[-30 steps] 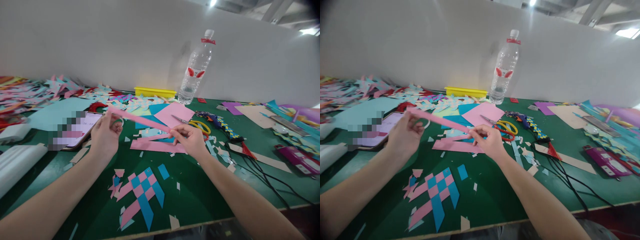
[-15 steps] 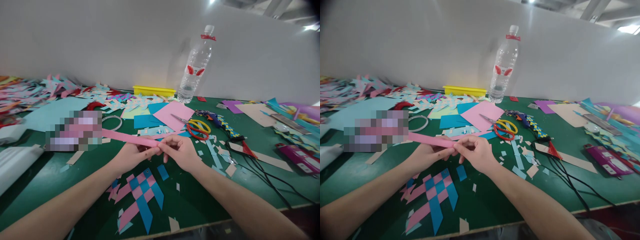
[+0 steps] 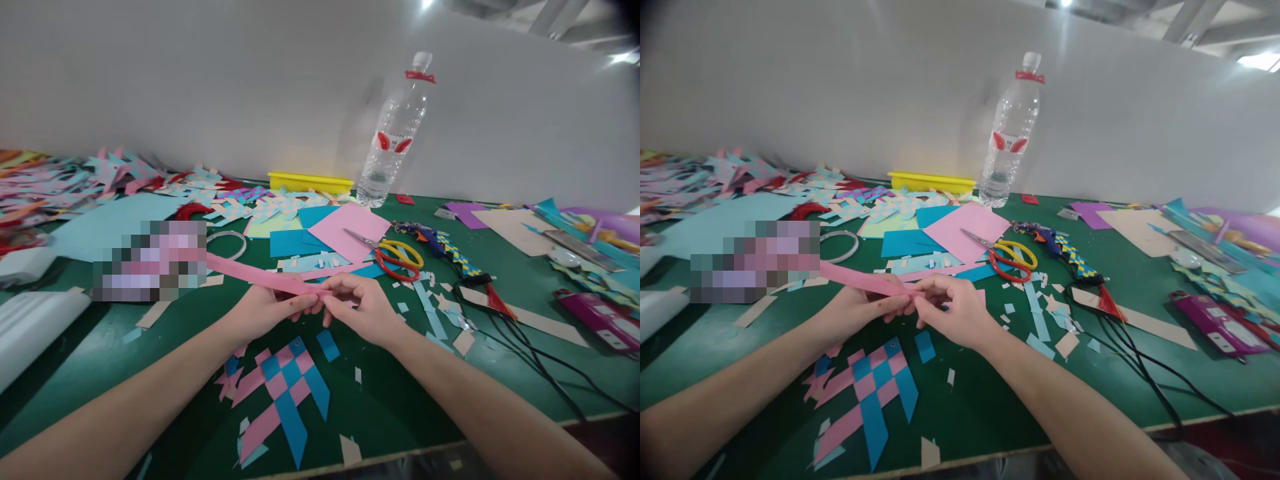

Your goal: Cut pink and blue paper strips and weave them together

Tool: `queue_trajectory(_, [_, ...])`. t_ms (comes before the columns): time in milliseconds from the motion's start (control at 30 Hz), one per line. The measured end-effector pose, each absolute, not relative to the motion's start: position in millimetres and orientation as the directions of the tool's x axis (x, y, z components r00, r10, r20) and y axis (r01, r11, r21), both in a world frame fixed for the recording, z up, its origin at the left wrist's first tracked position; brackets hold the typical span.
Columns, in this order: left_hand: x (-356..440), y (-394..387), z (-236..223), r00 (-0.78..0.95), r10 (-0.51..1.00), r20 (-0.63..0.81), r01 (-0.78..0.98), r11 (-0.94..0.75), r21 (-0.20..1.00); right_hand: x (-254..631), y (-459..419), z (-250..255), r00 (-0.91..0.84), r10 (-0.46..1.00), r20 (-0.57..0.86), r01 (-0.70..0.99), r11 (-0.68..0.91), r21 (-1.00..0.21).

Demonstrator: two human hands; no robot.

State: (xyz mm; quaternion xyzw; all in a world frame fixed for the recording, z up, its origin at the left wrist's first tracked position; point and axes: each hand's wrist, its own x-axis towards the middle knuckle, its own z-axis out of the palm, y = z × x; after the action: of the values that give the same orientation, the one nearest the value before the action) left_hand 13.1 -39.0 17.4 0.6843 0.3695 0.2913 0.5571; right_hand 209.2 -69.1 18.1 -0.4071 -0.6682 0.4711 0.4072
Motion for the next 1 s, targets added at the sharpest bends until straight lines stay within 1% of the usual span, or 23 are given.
queue_trajectory(100, [12.2,-37.6,12.6,0.549,0.836,-0.012,0.163,-0.093,0.982,209.7,-68.8,17.6,-0.338,0.927,0.160,0.156,0.223,-0.962])
queue_trajectory(167, [12.0,-37.1,9.8,0.545,0.838,-0.030,0.167,-0.073,0.983,209.8,-68.0,16.1,-0.336,0.933,0.129,0.118,0.178,-0.977])
queue_trajectory(233, [12.8,-36.9,8.4,0.559,0.828,-0.032,0.131,-0.051,0.990,209.7,-67.0,14.2,-0.330,0.938,0.106,0.065,0.135,-0.989])
queue_trajectory(300, [14.4,-36.7,8.3,0.576,0.817,-0.009,0.085,-0.049,0.995,209.4,-66.2,12.9,-0.327,0.940,0.099,0.029,0.115,-0.993])
queue_trajectory(367, [16.0,-36.4,9.1,0.567,0.823,0.024,0.076,-0.081,0.994,209.3,-65.8,12.8,-0.326,0.940,0.101,0.021,0.114,-0.993])
queue_trajectory(467, [15.8,-35.8,9.5,0.494,0.868,0.045,0.118,-0.119,0.986,209.6,-66.0,14.4,-0.317,0.944,0.091,0.055,0.115,-0.992])
queue_trajectory(633, [11.0,-33.6,4.9,0.360,0.932,0.041,0.134,-0.095,0.986,210.2,-66.5,16.4,-0.273,0.959,0.071,0.081,0.097,-0.992])
queue_trajectory(767, [10.9,-32.7,4.7,0.384,0.921,0.071,0.123,-0.127,0.984,210.4,-67.5,16.3,-0.282,0.957,0.064,0.094,0.094,-0.991])
queue_trajectory(867, [11.6,-33.3,7.0,0.398,0.914,0.076,0.145,-0.145,0.979,210.5,-68.5,16.6,-0.309,0.948,0.081,0.143,0.130,-0.981])
queue_trajectory(1000, [11.5,-34.6,6.3,0.439,0.897,0.052,0.168,-0.138,0.976,209.5,-68.6,16.9,-0.305,0.949,0.082,0.200,0.149,-0.968])
